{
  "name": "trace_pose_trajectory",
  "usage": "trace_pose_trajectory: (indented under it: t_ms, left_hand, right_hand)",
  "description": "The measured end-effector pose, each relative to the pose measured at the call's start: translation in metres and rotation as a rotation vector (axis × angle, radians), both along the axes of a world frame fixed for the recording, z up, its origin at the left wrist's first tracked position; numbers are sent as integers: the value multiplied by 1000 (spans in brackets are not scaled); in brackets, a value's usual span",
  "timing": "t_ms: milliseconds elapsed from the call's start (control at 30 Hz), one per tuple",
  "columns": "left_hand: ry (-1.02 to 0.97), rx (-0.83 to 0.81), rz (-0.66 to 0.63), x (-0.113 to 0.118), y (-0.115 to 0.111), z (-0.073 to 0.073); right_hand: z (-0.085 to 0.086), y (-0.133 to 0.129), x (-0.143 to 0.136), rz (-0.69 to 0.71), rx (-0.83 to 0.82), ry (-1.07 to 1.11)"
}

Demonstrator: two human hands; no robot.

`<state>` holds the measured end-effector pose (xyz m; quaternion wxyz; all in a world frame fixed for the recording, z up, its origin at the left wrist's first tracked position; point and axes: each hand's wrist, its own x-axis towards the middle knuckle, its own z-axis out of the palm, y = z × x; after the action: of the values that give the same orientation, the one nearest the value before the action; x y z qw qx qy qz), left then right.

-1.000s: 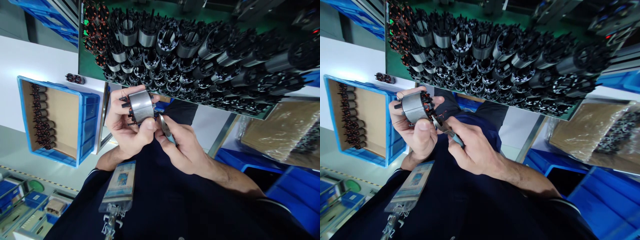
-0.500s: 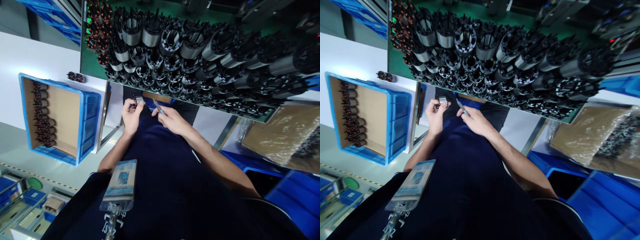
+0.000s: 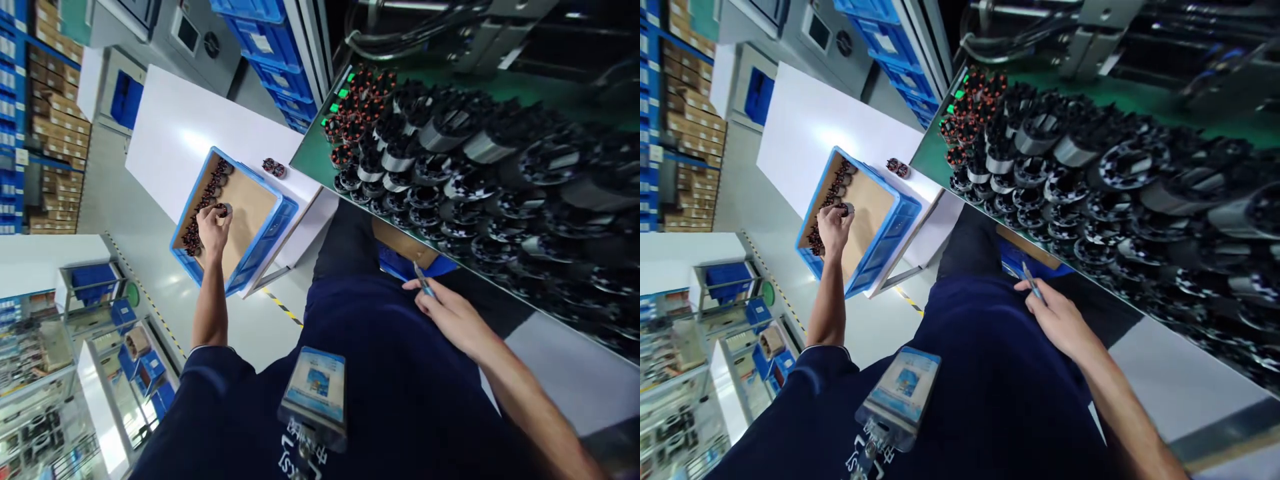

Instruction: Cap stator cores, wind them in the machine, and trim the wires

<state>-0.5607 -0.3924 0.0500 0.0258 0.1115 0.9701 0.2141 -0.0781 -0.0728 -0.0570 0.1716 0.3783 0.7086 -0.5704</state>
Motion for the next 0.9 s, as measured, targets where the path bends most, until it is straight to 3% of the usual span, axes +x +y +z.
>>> trace_pose_trajectory:
  t_ms: [167, 267, 367, 433, 500, 600, 667, 767, 900]
  left_hand:
    - [81, -259, 107, -38, -22, -13]
    - [164, -314, 112, -38, -22, -10]
    - [234, -292, 36, -27, -3, -7]
    - [275, -227, -87, -14, 23, -11]
    - [314, -88, -310, -1, 61, -23]
    - [275, 119, -699, 13, 130, -53]
    - [191, 132, -847, 16, 175, -74]
    - [97, 74, -938, 13, 226, -95]
    - [-2, 180, -931, 8, 260, -103]
  right_hand:
    - [13, 7, -11, 42, -34, -52]
    - [20, 10, -13, 18, -18, -81]
    - [25, 7, -14, 6, -32, -70]
    - [28, 3, -16, 2, -25, -47]
    - [32, -3, -20, 1, -4, -39]
    - [40, -9, -25, 19, 11, -39]
    - [46, -12, -27, 34, 7, -23]
    - [57, -15, -26, 45, -8, 13]
    - [66, -21, -21, 18, -17, 51]
